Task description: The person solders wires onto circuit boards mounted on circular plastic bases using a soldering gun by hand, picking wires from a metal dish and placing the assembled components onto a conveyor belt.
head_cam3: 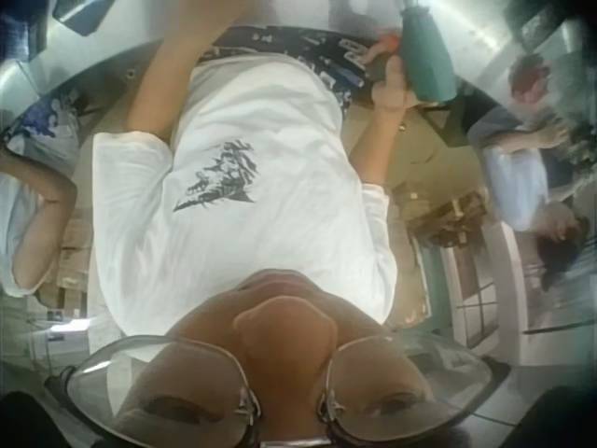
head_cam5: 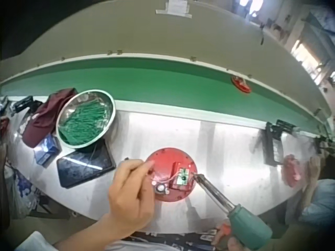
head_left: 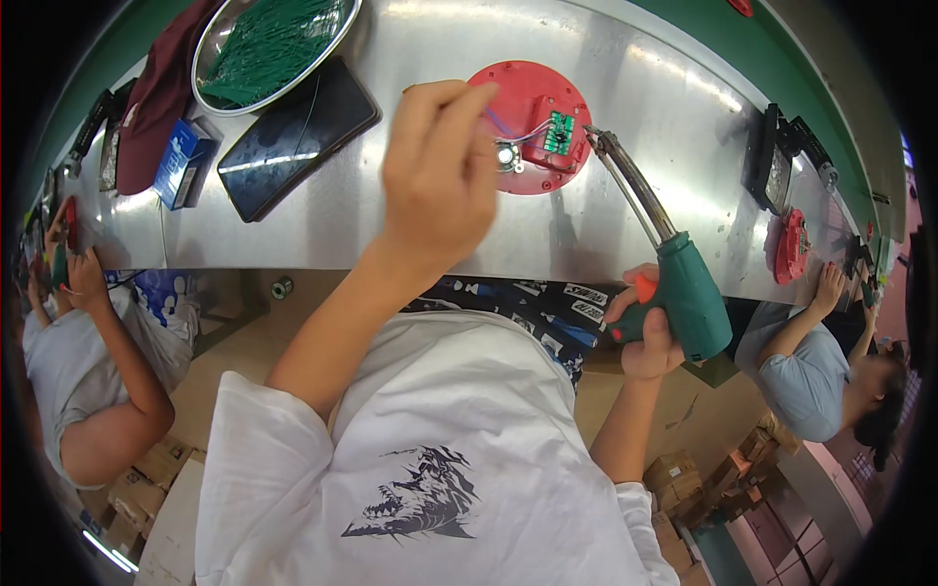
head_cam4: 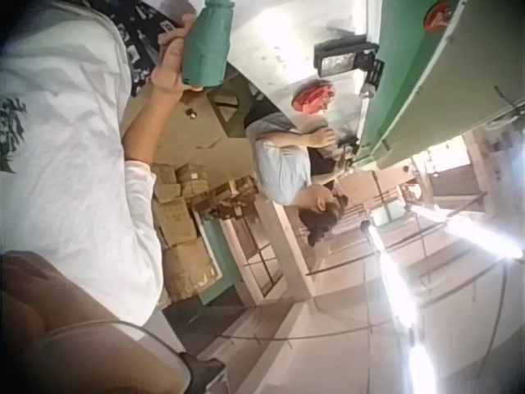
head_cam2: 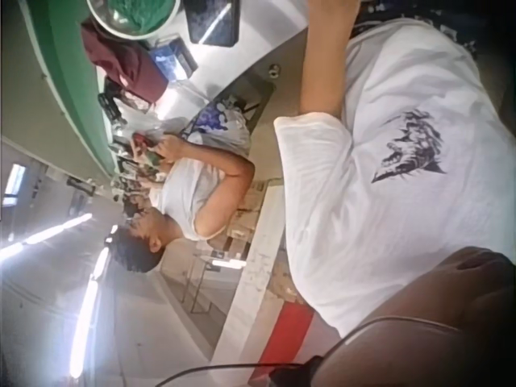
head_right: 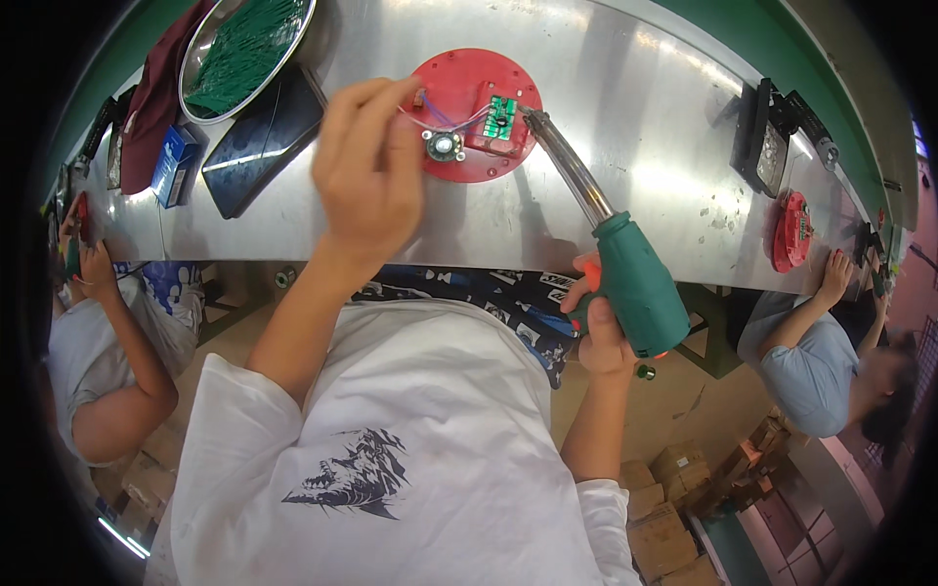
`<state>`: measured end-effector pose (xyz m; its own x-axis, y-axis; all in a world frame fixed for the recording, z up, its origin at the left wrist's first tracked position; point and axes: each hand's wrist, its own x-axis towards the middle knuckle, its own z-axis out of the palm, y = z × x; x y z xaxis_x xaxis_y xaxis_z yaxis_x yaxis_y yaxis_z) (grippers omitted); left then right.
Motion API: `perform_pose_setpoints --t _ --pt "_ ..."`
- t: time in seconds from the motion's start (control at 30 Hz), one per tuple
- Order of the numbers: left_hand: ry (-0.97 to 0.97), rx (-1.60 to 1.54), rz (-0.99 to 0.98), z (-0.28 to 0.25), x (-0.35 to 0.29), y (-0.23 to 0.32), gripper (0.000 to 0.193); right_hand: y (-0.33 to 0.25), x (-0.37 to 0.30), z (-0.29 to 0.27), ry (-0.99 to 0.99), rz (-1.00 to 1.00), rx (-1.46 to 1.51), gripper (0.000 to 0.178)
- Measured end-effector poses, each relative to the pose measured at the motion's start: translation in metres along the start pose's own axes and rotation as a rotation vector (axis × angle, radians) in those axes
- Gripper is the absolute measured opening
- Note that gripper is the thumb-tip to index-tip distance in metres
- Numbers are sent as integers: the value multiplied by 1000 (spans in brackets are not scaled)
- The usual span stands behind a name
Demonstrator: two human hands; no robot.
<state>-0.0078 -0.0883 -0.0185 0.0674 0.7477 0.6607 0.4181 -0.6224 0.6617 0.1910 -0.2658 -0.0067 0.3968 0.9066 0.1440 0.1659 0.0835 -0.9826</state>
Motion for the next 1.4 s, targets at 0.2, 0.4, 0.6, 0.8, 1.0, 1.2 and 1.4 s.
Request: perform_pose_setpoints --t 0.2,0.4,0.6,0.8,1.0,1.2,1.4 --pt "-67 -189 93 -21 11 2 34 -2 2 -3 -42 27 46 57" --pt "-146 -180 8 -3 8 9 17 -1 0 1 -43 27 26 54" --pt "-288 -22 -12 9 -2 9 14 0 1 0 -71 29 31 53" --pt "-183 -11 94 9 -4 5 18 -3 0 2 -64 38 7 54" --pt "-166 34 188 11 -5 1 17 -5 -1 2 -69 34 4 54" --pt "-210 84 131 17 -10 -3 13 -4 -5 1 -95 48 1 56" --pt "-191 79 172 18 -12 -5 14 -4 -4 3 -96 67 32 55"
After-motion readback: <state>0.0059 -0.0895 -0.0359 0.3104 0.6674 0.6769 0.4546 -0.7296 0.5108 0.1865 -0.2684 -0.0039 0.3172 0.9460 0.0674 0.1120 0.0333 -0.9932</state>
